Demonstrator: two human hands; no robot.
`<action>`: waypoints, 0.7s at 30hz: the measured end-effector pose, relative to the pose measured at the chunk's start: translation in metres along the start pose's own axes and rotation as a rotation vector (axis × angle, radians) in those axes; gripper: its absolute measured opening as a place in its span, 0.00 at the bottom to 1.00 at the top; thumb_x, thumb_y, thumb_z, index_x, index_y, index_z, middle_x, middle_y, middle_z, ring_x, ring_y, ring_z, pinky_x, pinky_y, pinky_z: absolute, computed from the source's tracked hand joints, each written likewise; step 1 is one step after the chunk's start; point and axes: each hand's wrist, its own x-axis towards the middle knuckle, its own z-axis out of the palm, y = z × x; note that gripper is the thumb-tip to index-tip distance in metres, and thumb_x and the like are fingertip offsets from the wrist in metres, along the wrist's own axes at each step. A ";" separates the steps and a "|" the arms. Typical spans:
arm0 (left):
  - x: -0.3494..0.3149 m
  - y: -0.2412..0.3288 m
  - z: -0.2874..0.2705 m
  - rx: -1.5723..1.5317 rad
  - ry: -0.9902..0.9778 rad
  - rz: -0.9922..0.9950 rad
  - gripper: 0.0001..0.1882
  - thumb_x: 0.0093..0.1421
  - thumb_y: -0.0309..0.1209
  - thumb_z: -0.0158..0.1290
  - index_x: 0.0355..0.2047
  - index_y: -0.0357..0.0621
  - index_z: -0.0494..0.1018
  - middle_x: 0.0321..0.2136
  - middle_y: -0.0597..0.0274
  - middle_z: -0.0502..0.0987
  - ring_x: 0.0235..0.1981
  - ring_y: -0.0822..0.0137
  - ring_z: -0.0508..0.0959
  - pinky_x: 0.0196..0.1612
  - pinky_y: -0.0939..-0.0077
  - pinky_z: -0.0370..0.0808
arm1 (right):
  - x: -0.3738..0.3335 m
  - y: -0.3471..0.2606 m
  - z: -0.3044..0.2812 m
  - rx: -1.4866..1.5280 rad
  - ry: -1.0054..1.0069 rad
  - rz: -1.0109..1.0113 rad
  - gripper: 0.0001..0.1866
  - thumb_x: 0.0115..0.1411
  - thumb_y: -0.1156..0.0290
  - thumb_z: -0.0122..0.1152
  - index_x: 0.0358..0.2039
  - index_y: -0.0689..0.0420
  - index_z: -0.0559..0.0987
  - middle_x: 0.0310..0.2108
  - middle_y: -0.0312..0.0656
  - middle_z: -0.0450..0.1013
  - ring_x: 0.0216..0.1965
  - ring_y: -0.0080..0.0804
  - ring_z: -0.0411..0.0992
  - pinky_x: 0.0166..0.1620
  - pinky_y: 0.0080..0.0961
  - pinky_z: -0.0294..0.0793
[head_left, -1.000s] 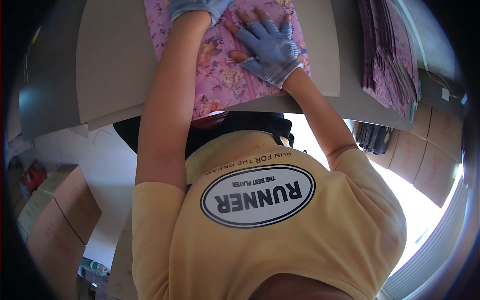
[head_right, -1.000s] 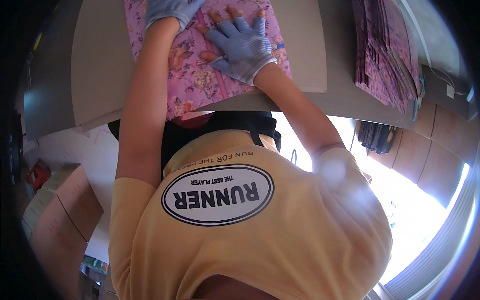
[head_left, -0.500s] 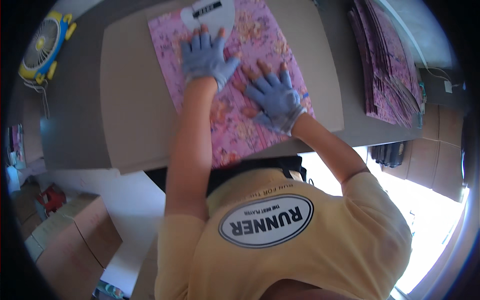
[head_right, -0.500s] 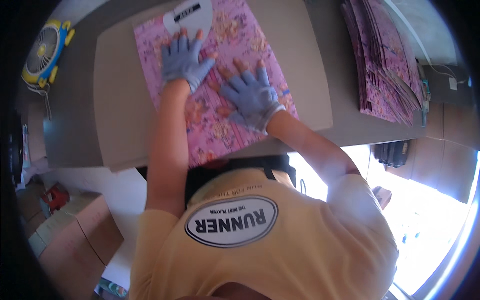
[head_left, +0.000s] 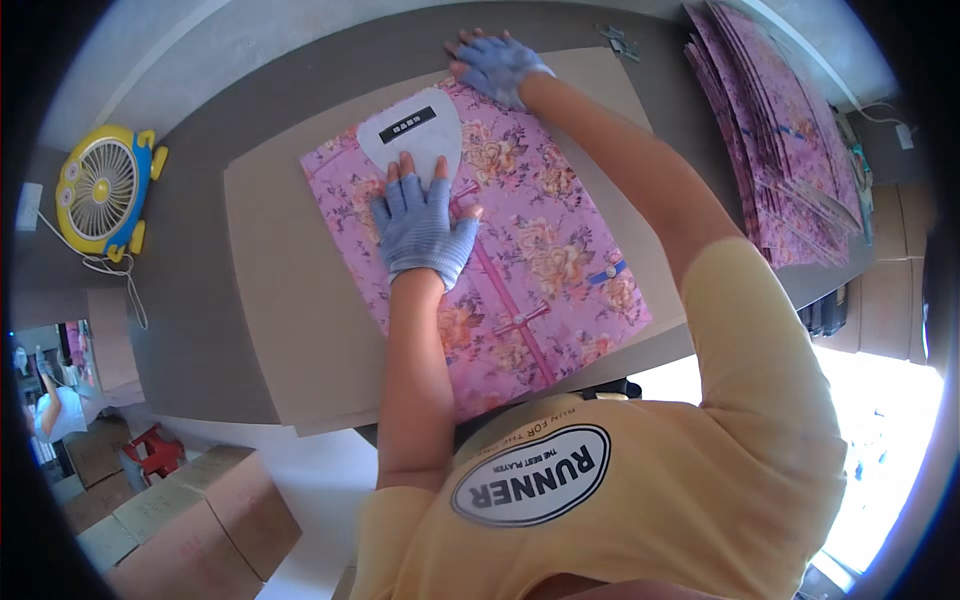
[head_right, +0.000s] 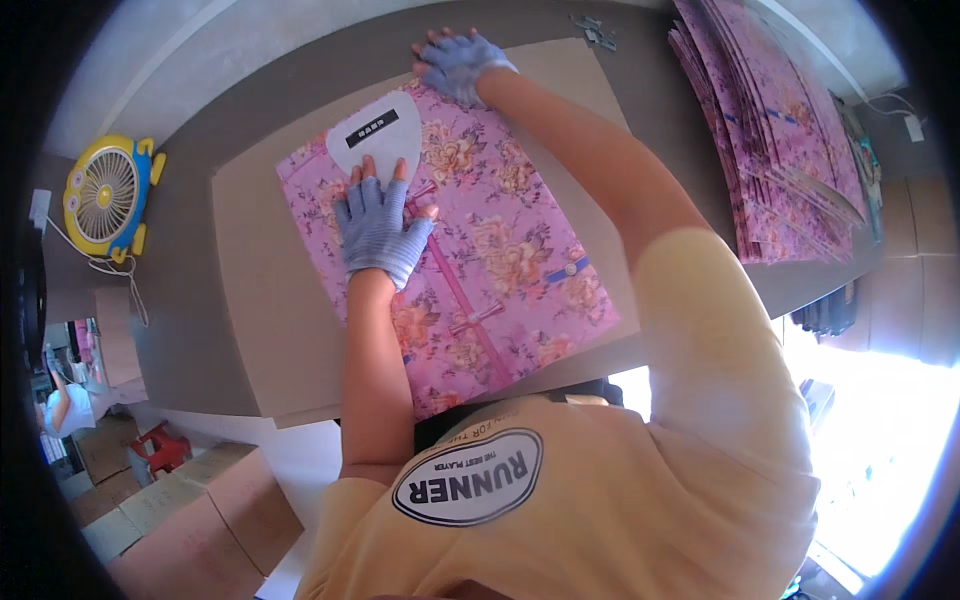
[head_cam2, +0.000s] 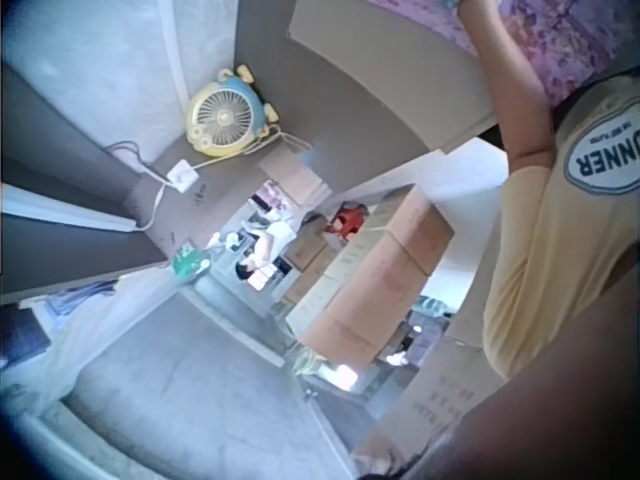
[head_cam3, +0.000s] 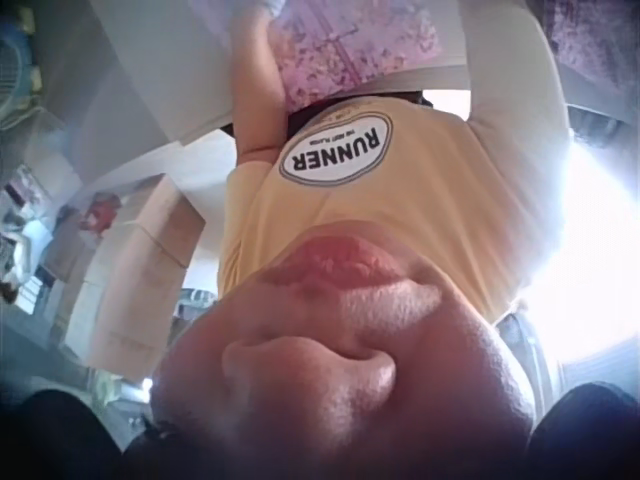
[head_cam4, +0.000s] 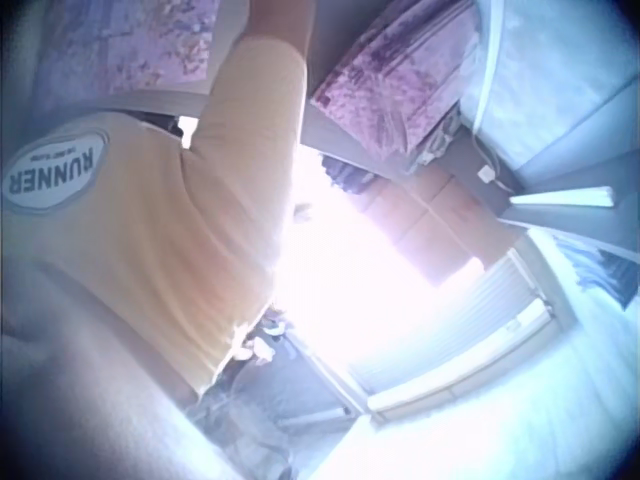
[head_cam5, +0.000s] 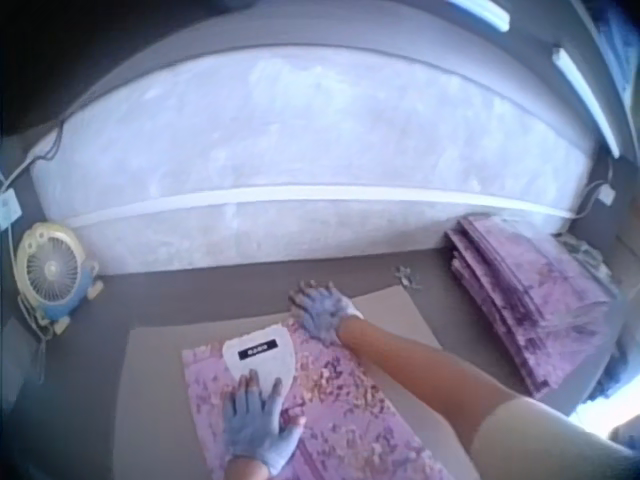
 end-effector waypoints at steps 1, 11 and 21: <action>0.001 0.000 0.000 -0.004 0.006 0.012 0.39 0.56 0.56 0.49 0.65 0.57 0.55 0.66 0.44 0.49 0.67 0.48 0.48 0.66 0.48 0.42 | 0.014 0.006 0.003 0.001 0.010 0.015 0.30 0.67 0.46 0.29 0.66 0.45 0.55 0.68 0.41 0.48 0.69 0.40 0.45 0.67 0.46 0.46; 0.005 -0.008 0.021 0.051 0.053 -0.023 0.40 0.56 0.60 0.46 0.66 0.63 0.53 0.67 0.46 0.48 0.68 0.51 0.48 0.66 0.49 0.42 | -0.120 -0.025 0.008 0.045 0.164 -0.258 0.33 0.63 0.43 0.38 0.64 0.46 0.59 0.67 0.41 0.51 0.68 0.42 0.48 0.67 0.42 0.49; 0.003 0.006 -0.005 -0.126 -0.025 -0.055 0.41 0.51 0.58 0.51 0.63 0.56 0.59 0.65 0.45 0.52 0.66 0.47 0.51 0.66 0.49 0.46 | -0.358 -0.081 -0.048 0.092 0.037 0.009 0.33 0.62 0.44 0.41 0.64 0.49 0.61 0.65 0.46 0.55 0.66 0.48 0.52 0.67 0.44 0.47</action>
